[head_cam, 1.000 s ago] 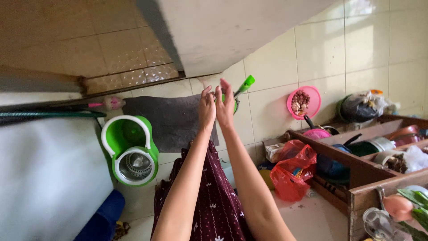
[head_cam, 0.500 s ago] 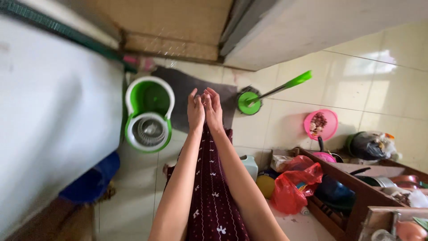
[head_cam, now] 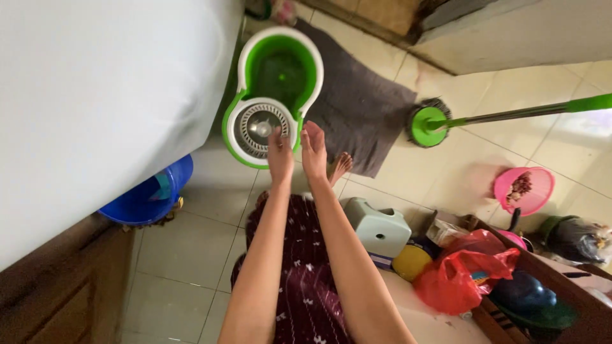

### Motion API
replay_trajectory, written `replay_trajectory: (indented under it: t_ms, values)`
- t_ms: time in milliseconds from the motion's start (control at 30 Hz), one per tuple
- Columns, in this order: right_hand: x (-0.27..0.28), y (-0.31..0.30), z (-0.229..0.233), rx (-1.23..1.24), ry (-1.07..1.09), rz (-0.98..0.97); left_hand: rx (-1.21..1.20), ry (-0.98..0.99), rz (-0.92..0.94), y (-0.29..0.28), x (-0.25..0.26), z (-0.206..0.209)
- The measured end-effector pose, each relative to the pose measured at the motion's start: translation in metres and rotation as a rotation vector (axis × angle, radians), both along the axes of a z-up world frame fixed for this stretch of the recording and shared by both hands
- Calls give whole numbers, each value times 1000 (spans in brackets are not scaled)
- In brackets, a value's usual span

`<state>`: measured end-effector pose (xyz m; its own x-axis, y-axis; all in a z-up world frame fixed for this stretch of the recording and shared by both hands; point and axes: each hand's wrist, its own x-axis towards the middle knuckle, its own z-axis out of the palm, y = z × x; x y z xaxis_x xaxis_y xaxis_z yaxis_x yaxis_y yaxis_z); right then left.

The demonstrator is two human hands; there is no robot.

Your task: Assembling the handle of a spin mop and then emptying the water bucket into a squat toilet.

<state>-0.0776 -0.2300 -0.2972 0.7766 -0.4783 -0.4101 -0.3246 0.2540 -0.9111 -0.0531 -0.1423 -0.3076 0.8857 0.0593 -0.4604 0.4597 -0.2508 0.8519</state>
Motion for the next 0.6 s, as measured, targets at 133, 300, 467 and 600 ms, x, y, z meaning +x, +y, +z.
replay_trajectory:
  t_ms: [133,300,467,600]
  values:
    - [-10,16,-65,-164,191,21,184,125,108,56,-2,-62]
    - [-27,22,-160,-226,373,-74,442,86,133,105,9,-124]
    - [-17,26,-205,-256,585,-34,482,77,9,124,44,-152]
    - [-11,28,-250,-372,653,-55,640,-75,-198,130,75,-196]
